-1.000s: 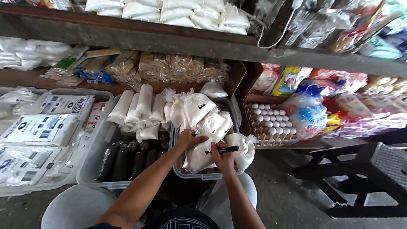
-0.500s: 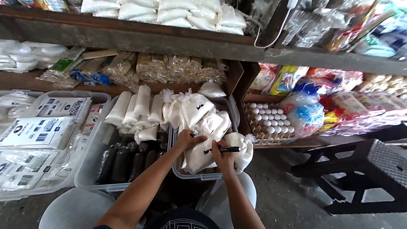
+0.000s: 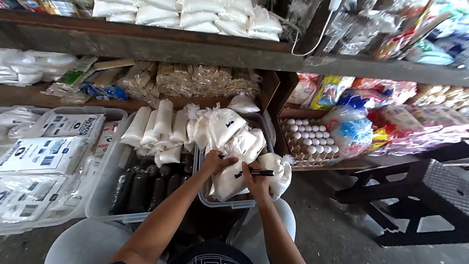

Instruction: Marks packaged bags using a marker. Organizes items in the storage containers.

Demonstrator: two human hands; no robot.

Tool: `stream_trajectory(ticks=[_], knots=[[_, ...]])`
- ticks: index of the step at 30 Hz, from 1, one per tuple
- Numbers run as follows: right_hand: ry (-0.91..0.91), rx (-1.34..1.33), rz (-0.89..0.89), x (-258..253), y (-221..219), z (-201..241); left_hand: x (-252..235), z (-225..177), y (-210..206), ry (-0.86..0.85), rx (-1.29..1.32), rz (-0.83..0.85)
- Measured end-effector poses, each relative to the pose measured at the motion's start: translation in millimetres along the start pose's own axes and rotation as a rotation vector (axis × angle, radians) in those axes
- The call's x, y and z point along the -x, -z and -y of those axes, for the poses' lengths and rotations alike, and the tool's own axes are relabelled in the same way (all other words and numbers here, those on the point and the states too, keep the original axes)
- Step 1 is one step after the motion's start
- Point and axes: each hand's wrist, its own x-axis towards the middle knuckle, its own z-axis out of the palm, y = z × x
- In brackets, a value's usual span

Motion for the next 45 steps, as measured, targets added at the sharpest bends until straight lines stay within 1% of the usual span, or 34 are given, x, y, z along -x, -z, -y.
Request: stream_trajectory(ticks=[2, 5, 7, 11, 16, 20, 25, 30, 34, 40, 41, 43, 45], knots=[[-0.002, 0.013, 0.004, -0.9, 1.7, -0.2, 0.3, -0.1, -0.2, 0.001, -0.003, 0.002], [-0.020, -0.089, -0.035, -2.6, 5.2, -1.7, 1.2, -1.3, 0.3, 0.009, -0.008, -0.002], [-0.023, -0.115, -0.030, -1.9, 5.1, -3.4, 1.3, -0.8, -0.3, 0.009, -0.011, -0.008], [0.002, -0.063, -0.007, -1.6, 5.2, -4.6, 0.1, -1.7, -0.5, 0.013, -0.024, 0.000], [0.005, -0.083, -0.033, -3.2, 4.7, -3.3, 0.0, -1.8, 0.1, 0.018, -0.014, -0.005], [-0.014, -0.033, -0.047, -2.6, 5.6, -2.7, -0.5, -1.2, -1.0, 0.025, -0.009, -0.003], [-0.017, -0.121, -0.102, -3.4, 7.7, -3.2, -0.1, -2.9, 0.2, 0.029, -0.016, 0.000], [-0.005, -0.041, -0.084, -5.3, 8.2, -7.9, -0.1, -2.4, -0.4, 0.037, -0.016, -0.002], [-0.003, -0.072, -0.065, -3.5, 9.2, -6.8, 0.1, -2.1, -0.5, 0.033, -0.016, 0.000], [0.005, -0.056, -0.105, -4.0, 9.7, -7.6, -1.1, -1.1, -1.7, 0.038, -0.010, -0.013], [-0.009, -0.086, -0.127, -4.4, 11.0, -7.2, -1.1, -0.2, -1.7, 0.035, -0.009, -0.016], [-0.070, -0.228, -0.204, -5.5, 19.7, -4.5, 2.3, -0.7, -2.6, 0.005, -0.024, -0.028], [-0.143, -0.389, -0.329, -9.9, 35.3, 0.0, 13.7, -10.6, -6.1, -0.083, -0.079, -0.062]])
